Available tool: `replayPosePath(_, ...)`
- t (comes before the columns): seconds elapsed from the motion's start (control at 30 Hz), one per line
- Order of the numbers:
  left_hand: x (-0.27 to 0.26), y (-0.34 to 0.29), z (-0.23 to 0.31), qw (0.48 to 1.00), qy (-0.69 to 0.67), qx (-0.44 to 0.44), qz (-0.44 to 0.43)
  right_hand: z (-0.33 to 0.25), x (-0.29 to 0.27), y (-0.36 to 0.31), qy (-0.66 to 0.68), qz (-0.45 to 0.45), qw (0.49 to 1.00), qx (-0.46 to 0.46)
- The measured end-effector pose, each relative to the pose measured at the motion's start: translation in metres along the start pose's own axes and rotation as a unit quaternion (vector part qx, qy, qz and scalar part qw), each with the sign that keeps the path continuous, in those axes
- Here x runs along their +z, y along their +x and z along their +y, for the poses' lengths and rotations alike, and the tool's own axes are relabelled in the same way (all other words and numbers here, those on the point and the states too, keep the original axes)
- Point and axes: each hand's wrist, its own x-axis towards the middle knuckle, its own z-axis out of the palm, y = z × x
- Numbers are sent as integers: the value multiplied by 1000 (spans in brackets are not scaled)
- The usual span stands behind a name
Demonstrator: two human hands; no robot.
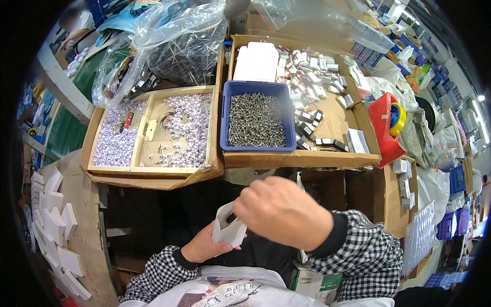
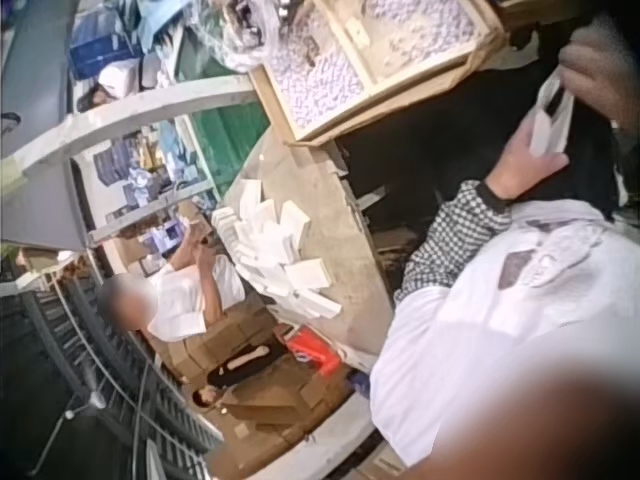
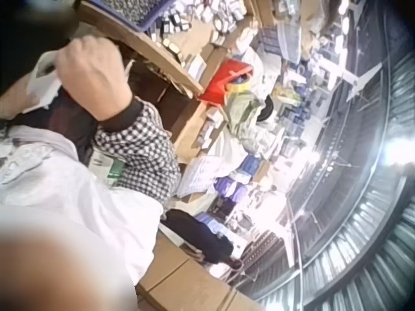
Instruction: The person assembles small electronic components into white boxes at a factory workstation. They repeatedly pick up components, place them into boxes, and seal the boxes using a tape dispenser. Other workers are visible in the background performing similar tasks.
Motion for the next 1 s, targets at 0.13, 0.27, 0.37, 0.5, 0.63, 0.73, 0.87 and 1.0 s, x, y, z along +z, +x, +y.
replayPosePath(0.13,-2,-6,6,987,-130,-41,-80,-10,3,10,101,14,993,-63)
replayPosePath(0.27,2,-7,13,966,-211,-30,-143,-8,-2,14,126,84,988,-34)
replayPosePath(0.37,5,-6,17,969,-197,-27,-145,-17,4,20,107,137,984,-35)
replayPosePath(0.5,2,-6,21,963,-203,-56,-166,-26,19,28,111,163,977,-78)
replayPosePath(0.63,-1,-11,20,958,-239,-1,-156,-8,9,14,124,227,966,13)
replayPosePath(0.73,-6,-11,18,964,-203,21,-168,0,2,2,112,240,959,102)
replayPosePath(0.87,-13,-10,19,902,-348,102,-237,3,3,-15,139,224,953,146)
replayPosePath(1.0,-4,-8,20,942,-257,25,-212,18,5,-34,134,238,940,206)
